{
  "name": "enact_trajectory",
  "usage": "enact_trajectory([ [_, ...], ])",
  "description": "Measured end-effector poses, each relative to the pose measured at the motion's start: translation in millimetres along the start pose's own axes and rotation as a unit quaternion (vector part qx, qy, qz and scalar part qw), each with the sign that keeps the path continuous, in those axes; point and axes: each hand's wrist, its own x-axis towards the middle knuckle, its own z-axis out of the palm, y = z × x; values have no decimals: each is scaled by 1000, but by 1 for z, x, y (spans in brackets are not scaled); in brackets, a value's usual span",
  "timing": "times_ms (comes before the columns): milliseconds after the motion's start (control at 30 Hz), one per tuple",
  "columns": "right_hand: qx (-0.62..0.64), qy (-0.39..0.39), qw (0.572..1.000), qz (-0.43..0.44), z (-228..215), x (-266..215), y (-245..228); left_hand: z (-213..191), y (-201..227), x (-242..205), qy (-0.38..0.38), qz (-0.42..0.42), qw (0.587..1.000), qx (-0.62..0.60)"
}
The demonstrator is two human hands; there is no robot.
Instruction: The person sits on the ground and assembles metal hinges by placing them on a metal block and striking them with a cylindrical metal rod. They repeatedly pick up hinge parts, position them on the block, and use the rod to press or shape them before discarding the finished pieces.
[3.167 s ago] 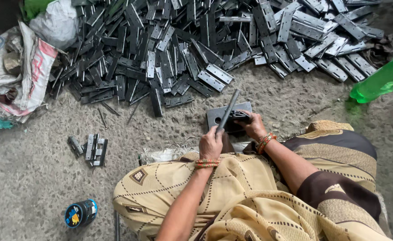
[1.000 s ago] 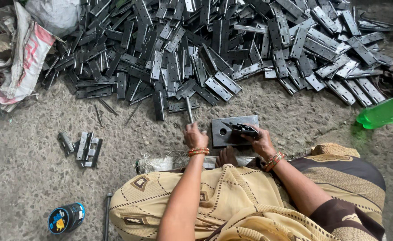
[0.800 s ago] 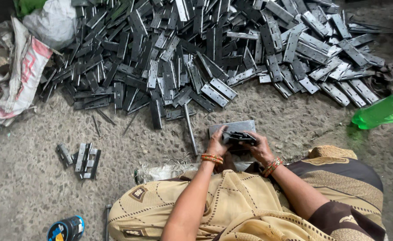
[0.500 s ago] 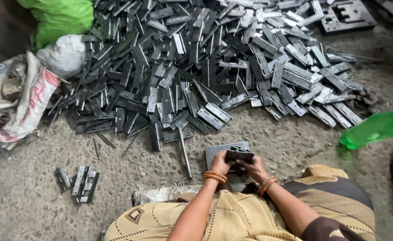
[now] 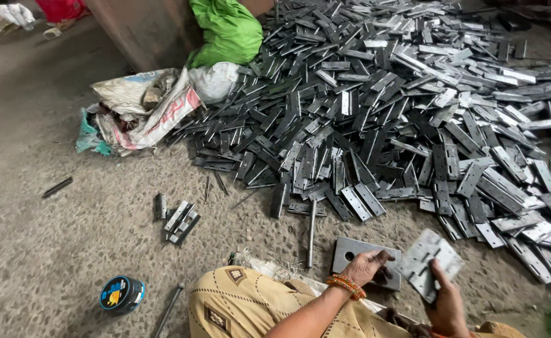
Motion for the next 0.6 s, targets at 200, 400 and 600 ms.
enact_trajectory([
  [200,-20,29,998,-49,-2,-51,-45,-14,-46,-4,16,-188,970,-151],
  [400,-62,-46,997,4,71,-69,3,-9,-58,0,70,-190,975,-93],
  [600,-111,-154,978,89,159,-74,61,-11,-53,-3,87,-243,963,75],
])
